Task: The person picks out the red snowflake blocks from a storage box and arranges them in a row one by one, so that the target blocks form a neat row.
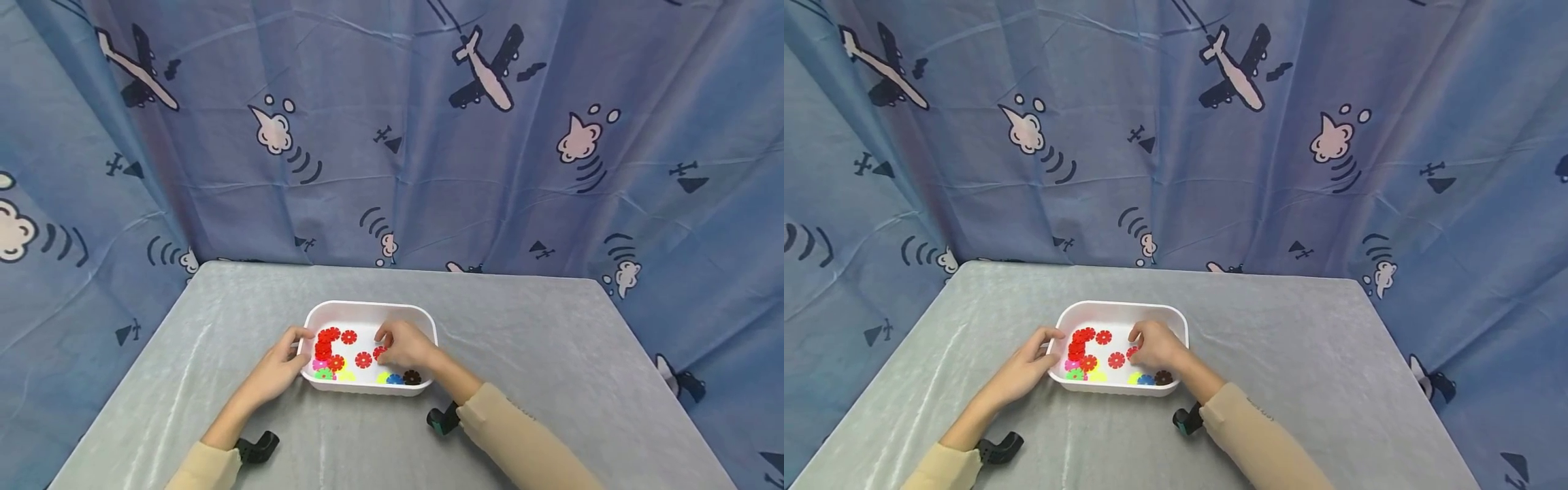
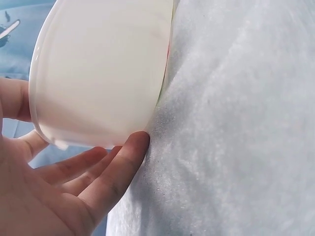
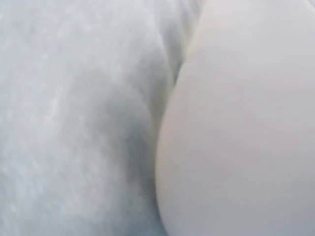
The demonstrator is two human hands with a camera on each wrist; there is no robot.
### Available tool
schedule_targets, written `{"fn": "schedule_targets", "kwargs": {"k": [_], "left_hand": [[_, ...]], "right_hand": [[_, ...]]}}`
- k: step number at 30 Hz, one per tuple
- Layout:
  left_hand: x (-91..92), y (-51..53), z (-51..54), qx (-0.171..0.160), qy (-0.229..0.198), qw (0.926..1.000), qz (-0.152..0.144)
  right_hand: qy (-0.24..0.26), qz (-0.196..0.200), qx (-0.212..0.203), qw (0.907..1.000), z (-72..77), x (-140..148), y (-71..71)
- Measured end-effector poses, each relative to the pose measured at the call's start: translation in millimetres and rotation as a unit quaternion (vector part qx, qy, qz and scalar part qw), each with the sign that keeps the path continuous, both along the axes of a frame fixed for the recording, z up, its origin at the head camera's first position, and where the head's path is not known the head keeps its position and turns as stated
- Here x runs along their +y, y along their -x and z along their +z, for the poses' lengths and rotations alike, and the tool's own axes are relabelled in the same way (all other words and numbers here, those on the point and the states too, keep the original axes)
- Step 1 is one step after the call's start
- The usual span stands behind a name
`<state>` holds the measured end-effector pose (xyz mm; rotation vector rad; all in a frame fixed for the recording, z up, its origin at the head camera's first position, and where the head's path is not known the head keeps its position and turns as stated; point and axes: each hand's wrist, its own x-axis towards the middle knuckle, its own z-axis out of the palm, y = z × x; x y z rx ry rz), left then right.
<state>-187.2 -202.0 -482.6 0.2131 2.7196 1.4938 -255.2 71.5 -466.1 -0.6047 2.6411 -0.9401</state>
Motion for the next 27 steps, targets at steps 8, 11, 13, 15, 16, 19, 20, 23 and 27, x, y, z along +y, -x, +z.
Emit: {"fn": "schedule_targets", "kwargs": {"k": [8,11,13,15,16,19,20,23,27], "left_hand": [[0.1,-0.9,-0.8,-0.008,0.005,1.0000,0.002],[-0.9,-2.4,0.2,-0.012,0.008,0.9999,0.005],[-0.9,-2.7,0.8,-0.012,0.008,0.9999,0.006],[-0.7,-2.4,1.2,-0.011,0.007,0.9999,0.005],[-0.5,-2.1,1.2,-0.011,0.008,0.9999,0.005],[0.0,-1.7,1.6,-0.012,0.011,0.9999,0.005],[0.2,-1.9,1.7,-0.013,0.012,0.9998,0.005],[0.6,-2.1,2.4,-0.015,0.015,0.9998,0.006],[0.7,-2.9,2.6,-0.015,0.017,0.9997,0.007]], "right_hand": [[-0.031,-0.004,0.009,0.9995,-5.9,-4.2,-3.7],[-0.033,-0.005,0.012,0.9994,-6.3,-6.0,-4.9],[-0.034,-0.004,0.014,0.9993,-6.3,-6.6,-5.2],[-0.036,-0.007,0.013,0.9993,-6.1,-6.8,-5.2],[-0.035,-0.010,0.010,0.9993,-5.9,-6.9,-5.0],[-0.032,-0.019,0.009,0.9993,-5.5,-6.8,-4.2],[-0.028,-0.023,0.007,0.9993,-5.8,-6.6,-4.1],[-0.012,-0.029,0.010,0.9995,-5.9,-6.5,-3.3],[0.018,-0.030,0.014,0.9993,-4.1,-6.5,-3.9]]}}
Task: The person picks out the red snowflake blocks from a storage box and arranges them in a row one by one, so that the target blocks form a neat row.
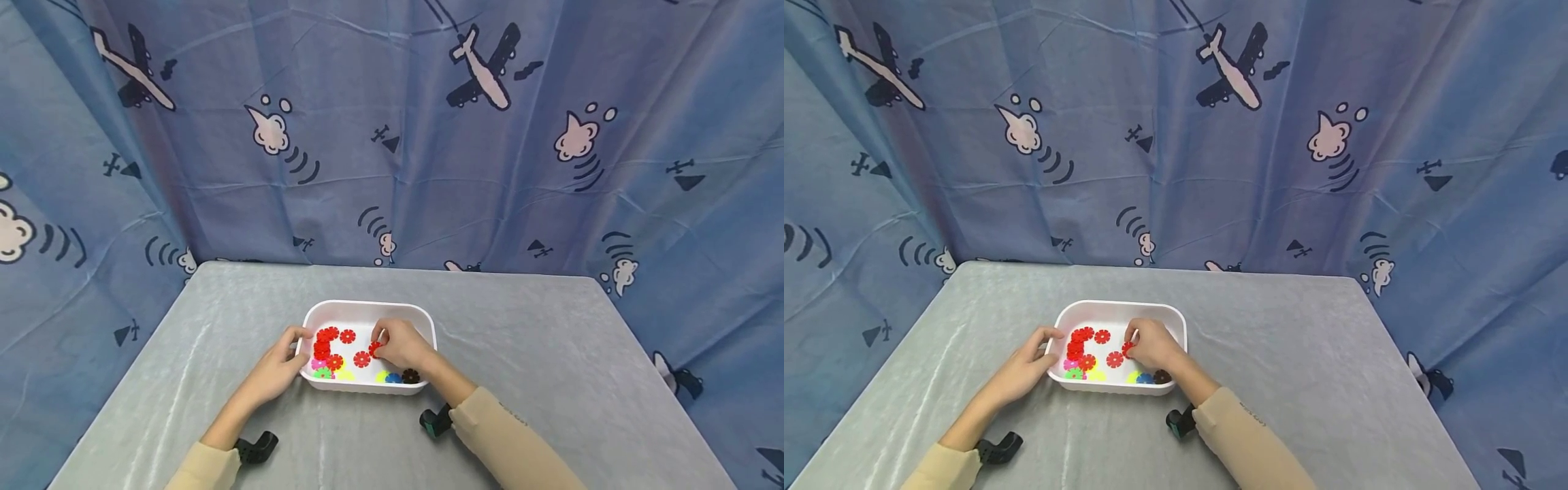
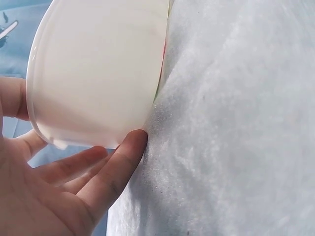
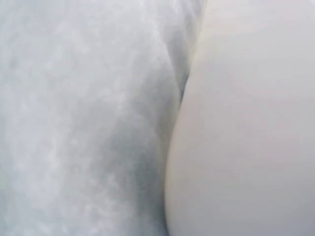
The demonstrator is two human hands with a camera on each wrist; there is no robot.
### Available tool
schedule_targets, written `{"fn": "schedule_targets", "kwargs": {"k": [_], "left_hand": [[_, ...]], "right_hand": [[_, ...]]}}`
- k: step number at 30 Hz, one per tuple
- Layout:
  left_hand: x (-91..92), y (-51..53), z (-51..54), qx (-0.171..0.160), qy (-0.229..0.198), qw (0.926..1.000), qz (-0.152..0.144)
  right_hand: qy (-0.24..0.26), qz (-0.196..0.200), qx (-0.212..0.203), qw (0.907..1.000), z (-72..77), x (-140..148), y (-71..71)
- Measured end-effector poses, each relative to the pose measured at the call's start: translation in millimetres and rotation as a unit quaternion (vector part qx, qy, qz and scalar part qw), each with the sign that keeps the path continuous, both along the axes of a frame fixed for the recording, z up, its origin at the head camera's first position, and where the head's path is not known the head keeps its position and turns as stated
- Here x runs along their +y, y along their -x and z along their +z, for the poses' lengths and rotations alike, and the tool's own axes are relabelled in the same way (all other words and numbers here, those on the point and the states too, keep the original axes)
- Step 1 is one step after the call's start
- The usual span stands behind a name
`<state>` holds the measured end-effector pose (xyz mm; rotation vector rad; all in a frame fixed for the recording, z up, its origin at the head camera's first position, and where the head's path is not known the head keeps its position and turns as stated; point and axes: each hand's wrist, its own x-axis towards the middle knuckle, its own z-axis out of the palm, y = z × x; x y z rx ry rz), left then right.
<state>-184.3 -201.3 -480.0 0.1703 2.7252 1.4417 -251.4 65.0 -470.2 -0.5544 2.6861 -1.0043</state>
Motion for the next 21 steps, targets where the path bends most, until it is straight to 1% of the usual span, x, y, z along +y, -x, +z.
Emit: {"fn": "schedule_targets", "kwargs": {"k": [6,12,17,21], "left_hand": [[-0.2,1.4,-1.2,0.004,0.005,1.0000,0.000],[-1.2,1.5,-0.9,0.009,0.006,0.9999,-0.003],[-1.7,0.2,-1.2,0.008,0.005,1.0000,-0.003],[-1.3,-0.5,-0.9,0.007,0.003,1.0000,-0.004]], "right_hand": [[0.018,-0.003,0.007,0.9998,9.4,2.8,-2.8],[0.041,0.000,0.011,0.9991,28.5,10.2,-7.6],[0.058,0.003,-0.003,0.9983,41.6,20.0,-9.9],[0.078,-0.012,-0.027,0.9966,48.3,30.7,-9.5]]}}
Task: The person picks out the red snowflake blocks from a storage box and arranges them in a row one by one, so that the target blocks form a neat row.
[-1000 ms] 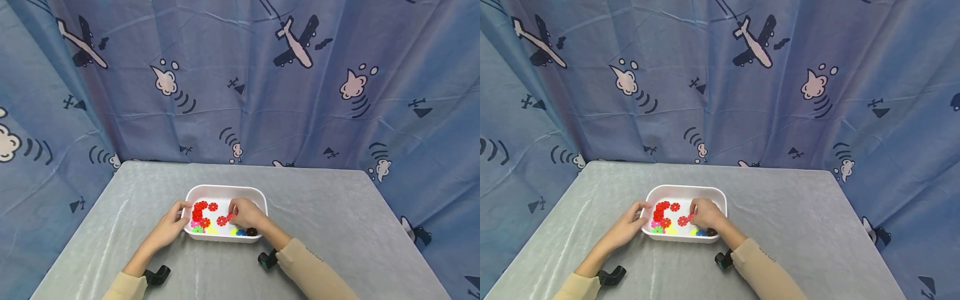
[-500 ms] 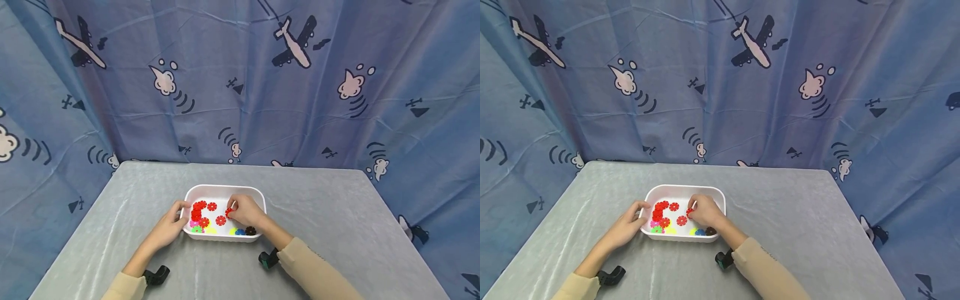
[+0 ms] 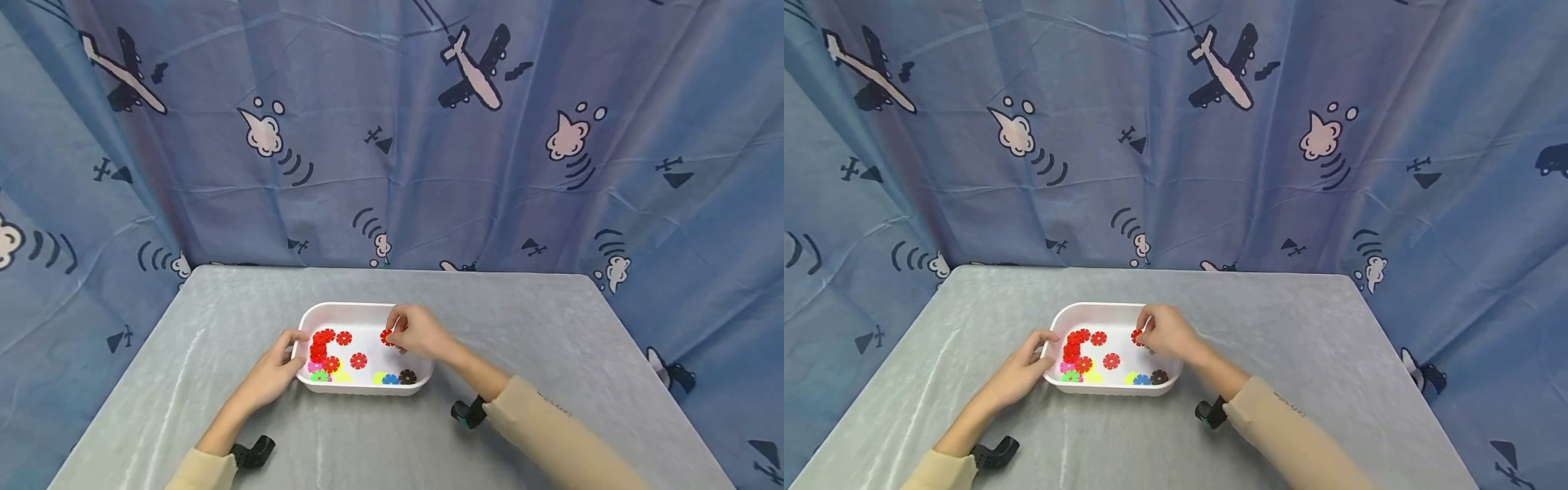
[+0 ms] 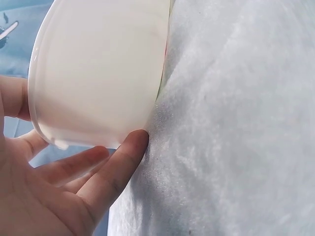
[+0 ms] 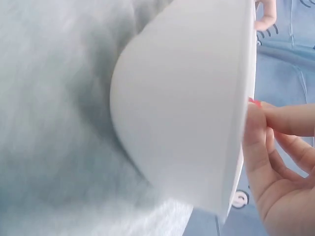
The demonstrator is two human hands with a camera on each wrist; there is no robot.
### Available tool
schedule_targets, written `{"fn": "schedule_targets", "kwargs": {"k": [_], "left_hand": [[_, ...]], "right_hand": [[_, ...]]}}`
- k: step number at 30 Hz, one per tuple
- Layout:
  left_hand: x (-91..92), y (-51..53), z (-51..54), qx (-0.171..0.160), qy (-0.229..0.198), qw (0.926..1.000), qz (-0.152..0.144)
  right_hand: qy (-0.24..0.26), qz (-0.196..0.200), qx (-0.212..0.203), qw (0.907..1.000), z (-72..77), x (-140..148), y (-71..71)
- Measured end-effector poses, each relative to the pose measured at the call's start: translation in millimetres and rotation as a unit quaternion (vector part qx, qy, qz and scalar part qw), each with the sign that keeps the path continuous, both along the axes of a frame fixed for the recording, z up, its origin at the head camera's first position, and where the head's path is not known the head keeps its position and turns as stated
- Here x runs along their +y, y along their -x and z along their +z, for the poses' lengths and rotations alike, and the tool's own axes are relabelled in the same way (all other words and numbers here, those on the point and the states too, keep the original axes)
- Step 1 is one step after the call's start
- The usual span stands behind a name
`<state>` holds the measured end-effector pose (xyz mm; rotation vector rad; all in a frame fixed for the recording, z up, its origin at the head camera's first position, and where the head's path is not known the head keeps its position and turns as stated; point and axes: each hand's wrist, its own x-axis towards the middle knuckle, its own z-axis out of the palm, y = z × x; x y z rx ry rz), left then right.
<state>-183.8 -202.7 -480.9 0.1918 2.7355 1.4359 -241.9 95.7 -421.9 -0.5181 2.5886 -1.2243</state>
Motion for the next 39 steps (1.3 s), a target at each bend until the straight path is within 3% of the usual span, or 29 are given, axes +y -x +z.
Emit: {"fn": "schedule_targets", "kwargs": {"k": [14,24,33,39], "left_hand": [[-1.1,-1.4,1.0,0.003,-0.003,1.0000,-0.001],[-1.1,0.6,0.1,0.004,-0.002,1.0000,-0.002],[-2.3,1.6,-0.2,0.006,-0.004,1.0000,-0.001],[-1.0,1.6,0.1,0.005,-0.006,1.0000,-0.001]], "right_hand": [[0.061,-0.060,0.008,0.9963,4.3,55.6,13.1],[0.109,-0.117,0.022,0.9869,2.6,95.4,27.6],[0.160,-0.159,-0.013,0.9742,-23.6,103.3,51.4],[0.104,-0.179,-0.016,0.9783,-47.9,107.8,68.9]]}}
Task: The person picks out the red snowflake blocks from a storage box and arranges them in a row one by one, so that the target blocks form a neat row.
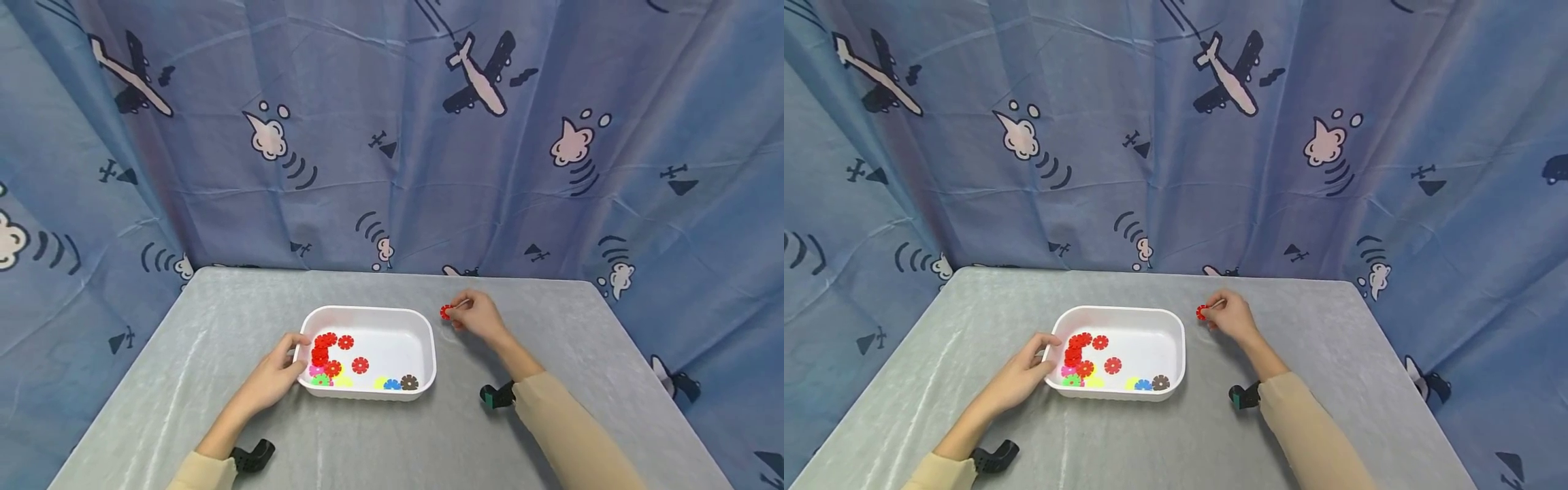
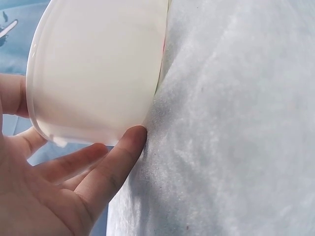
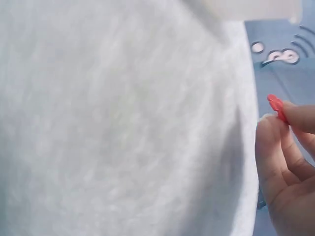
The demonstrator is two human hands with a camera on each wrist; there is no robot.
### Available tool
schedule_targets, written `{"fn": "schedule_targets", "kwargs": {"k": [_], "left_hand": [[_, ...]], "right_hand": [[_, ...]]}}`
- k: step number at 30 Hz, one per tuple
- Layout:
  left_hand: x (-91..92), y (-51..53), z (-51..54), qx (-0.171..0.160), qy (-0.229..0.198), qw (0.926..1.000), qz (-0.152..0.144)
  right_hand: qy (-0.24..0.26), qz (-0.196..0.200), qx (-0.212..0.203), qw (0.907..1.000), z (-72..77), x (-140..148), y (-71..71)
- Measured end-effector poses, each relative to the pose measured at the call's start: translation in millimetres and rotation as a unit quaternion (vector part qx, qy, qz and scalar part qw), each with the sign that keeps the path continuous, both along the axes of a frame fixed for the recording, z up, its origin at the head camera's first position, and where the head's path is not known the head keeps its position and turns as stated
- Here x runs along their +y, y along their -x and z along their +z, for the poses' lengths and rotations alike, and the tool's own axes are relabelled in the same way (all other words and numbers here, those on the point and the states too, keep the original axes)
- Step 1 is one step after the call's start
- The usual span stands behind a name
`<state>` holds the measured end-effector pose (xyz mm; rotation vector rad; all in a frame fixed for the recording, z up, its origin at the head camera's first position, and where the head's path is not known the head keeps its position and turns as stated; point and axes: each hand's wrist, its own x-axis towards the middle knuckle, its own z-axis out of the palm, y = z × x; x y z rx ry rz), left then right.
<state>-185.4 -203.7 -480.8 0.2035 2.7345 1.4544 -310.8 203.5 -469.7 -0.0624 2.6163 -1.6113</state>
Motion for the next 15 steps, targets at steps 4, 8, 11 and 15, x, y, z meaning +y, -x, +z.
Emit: {"fn": "schedule_targets", "kwargs": {"k": [4,8,11,15], "left_hand": [[0.9,0.6,0.0,-0.002,-0.003,1.0000,0.003],[1.3,0.5,-0.5,-0.004,-0.004,1.0000,0.005],[1.4,0.1,-0.6,-0.007,-0.005,1.0000,0.004],[1.4,0.3,0.9,-0.007,-0.005,1.0000,0.005]], "right_hand": [[-0.038,0.003,-0.012,0.9992,-8.3,2.7,6.3],[-0.057,-0.001,-0.021,0.9982,-13.9,5.0,11.0],[-0.065,-0.004,-0.022,0.9976,-16.8,6.1,13.7],[-0.080,-0.003,-0.013,0.9967,-17.1,8.2,16.8]]}}
